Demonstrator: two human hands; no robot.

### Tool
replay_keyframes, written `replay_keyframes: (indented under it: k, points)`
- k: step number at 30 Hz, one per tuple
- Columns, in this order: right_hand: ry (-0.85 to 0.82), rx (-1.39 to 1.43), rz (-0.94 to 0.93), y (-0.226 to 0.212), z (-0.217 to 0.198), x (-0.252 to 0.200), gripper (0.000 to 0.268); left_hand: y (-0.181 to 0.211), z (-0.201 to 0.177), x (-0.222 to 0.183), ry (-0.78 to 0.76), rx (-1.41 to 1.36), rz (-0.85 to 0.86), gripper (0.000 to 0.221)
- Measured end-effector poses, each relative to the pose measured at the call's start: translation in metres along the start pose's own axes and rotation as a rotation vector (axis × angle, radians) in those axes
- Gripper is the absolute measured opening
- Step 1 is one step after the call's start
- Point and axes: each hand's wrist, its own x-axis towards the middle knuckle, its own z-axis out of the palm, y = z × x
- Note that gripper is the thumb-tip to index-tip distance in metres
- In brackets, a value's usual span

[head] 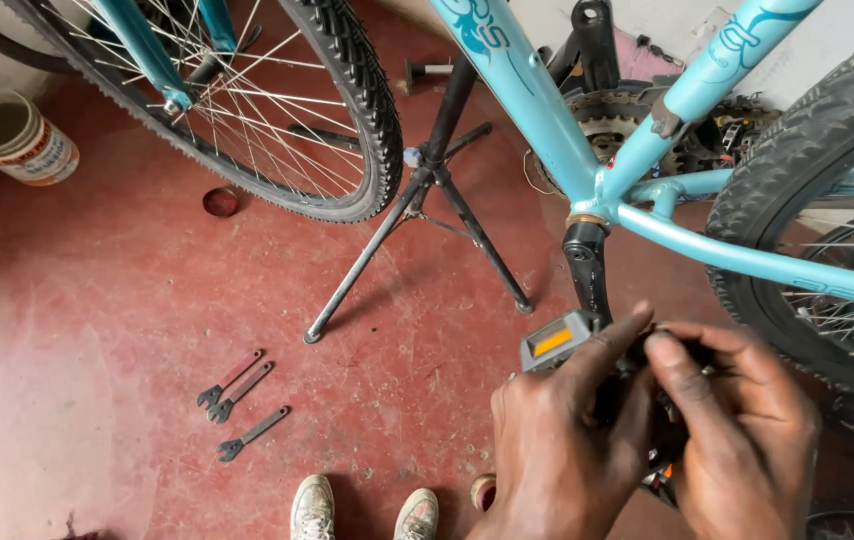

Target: Installing a bicycle pedal onto the crank arm using a wrench while the bike is on a repair stand.

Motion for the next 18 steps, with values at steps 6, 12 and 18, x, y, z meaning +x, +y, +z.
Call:
replay_keyframes:
  k: [6,12,18]
  points:
    - [-0.008,0.404,-0.003,0.019,-0.025,0.010,0.015,-0.003,-0.006,-0.007,0.009,-0.068,-0.155,0.081]
    - [-0.090,0.353,-0.158,0.015,-0.024,0.000,0.009,-0.019,-0.004,-0.001,-0.118,-0.578,-0.862,0.046]
    - [-0.197,0.310,-0.253,0.003,-0.027,-0.004,0.014,-0.037,0.005,-0.007,-0.202,-0.645,-0.735,0.042]
